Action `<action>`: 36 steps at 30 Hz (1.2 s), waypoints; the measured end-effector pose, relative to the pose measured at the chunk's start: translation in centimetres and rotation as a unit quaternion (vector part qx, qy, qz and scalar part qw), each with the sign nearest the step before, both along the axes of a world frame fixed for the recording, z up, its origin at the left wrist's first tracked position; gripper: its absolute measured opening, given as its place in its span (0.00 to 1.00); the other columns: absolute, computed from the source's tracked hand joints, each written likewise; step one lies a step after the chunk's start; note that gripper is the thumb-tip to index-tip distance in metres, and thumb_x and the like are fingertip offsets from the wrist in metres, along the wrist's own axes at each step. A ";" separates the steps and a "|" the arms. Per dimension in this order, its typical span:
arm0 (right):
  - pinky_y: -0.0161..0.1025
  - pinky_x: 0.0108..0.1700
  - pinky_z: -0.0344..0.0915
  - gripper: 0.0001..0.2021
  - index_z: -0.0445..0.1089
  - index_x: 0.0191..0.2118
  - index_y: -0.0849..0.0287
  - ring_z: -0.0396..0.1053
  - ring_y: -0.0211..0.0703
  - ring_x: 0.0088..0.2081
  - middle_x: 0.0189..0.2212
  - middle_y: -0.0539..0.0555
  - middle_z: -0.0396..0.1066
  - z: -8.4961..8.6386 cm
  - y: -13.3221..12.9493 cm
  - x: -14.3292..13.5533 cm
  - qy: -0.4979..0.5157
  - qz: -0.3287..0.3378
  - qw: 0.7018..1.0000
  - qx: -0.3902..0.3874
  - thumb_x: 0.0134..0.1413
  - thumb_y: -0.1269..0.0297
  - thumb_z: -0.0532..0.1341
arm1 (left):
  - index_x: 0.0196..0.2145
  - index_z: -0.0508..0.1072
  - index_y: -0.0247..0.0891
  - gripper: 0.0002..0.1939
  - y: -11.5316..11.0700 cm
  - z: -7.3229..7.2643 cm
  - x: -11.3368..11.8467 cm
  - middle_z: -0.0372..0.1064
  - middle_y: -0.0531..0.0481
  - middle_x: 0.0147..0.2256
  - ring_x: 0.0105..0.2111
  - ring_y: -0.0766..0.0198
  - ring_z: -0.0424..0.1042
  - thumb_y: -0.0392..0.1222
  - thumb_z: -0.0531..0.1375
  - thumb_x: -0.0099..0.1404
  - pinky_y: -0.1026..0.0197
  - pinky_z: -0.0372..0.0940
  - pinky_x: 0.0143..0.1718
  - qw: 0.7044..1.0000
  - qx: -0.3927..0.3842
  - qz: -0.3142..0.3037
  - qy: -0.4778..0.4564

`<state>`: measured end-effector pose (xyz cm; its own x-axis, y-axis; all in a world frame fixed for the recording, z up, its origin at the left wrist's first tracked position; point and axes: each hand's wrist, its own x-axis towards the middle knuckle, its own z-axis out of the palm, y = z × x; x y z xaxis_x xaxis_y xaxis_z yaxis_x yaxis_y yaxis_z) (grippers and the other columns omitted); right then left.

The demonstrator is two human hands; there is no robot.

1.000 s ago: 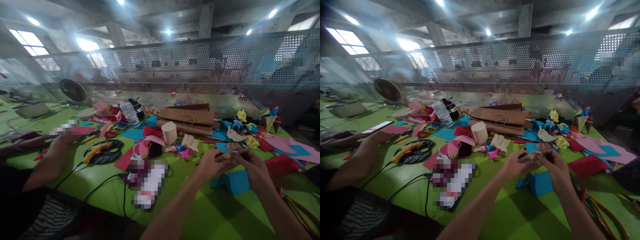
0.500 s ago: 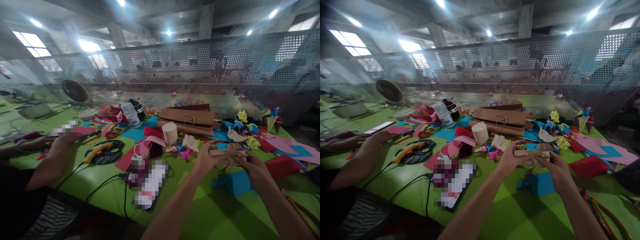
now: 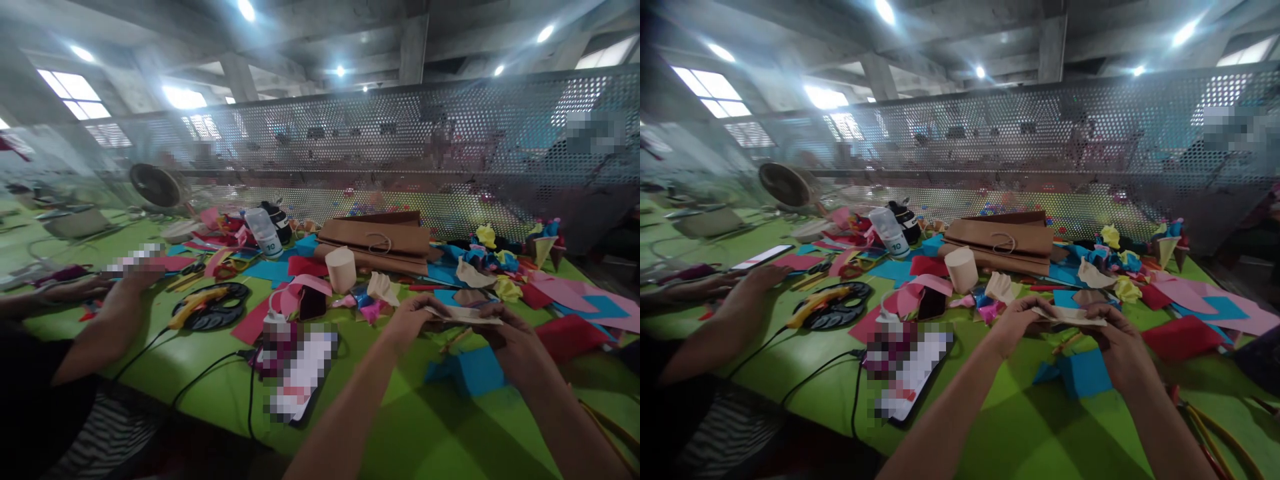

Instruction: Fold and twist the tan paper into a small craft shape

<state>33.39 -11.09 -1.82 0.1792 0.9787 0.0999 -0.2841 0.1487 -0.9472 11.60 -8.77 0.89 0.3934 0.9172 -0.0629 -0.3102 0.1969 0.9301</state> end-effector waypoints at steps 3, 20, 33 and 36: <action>0.42 0.44 0.76 0.05 0.80 0.29 0.50 0.75 0.50 0.42 0.36 0.52 0.77 -0.2 0.2 0.3 0.001 -0.002 1.000 0.005 0.43 0.61 0.74 | 0.32 0.82 0.35 0.11 -0.1 0.0 -0.3 0.77 0.46 0.34 0.36 0.62 0.74 0.44 0.64 0.56 0.61 0.70 0.42 0.999 0.024 -0.031 -0.002; 0.43 0.40 0.75 0.14 0.80 0.34 0.47 0.76 0.48 0.40 0.36 0.49 0.78 -1.6 0.9 -0.1 0.009 -0.017 1.000 -0.010 0.39 0.54 0.79 | 0.40 0.81 0.38 0.08 -0.1 -1.1 0.7 0.76 0.47 0.37 0.37 0.61 0.74 0.38 0.68 0.61 0.61 0.69 0.42 0.979 0.186 0.042 0.070; 0.44 0.47 0.73 0.04 0.78 0.29 0.49 0.73 0.54 0.49 0.40 0.52 0.77 -0.9 0.4 0.6 0.002 0.012 1.000 0.004 0.46 0.60 0.72 | 0.32 0.79 0.36 0.08 -0.2 -0.5 0.4 0.72 0.49 0.29 0.32 0.63 0.72 0.42 0.62 0.61 0.63 0.68 0.36 0.997 0.063 0.023 0.041; 0.46 0.49 0.75 0.10 0.82 0.40 0.49 0.73 0.58 0.55 0.49 0.54 0.79 -0.2 0.4 0.6 0.048 0.049 0.998 -0.015 0.54 0.53 0.68 | 0.32 0.80 0.36 0.10 -0.1 -0.6 0.3 0.74 0.46 0.32 0.36 0.59 0.72 0.45 0.65 0.63 0.60 0.67 0.39 0.971 0.184 0.081 0.127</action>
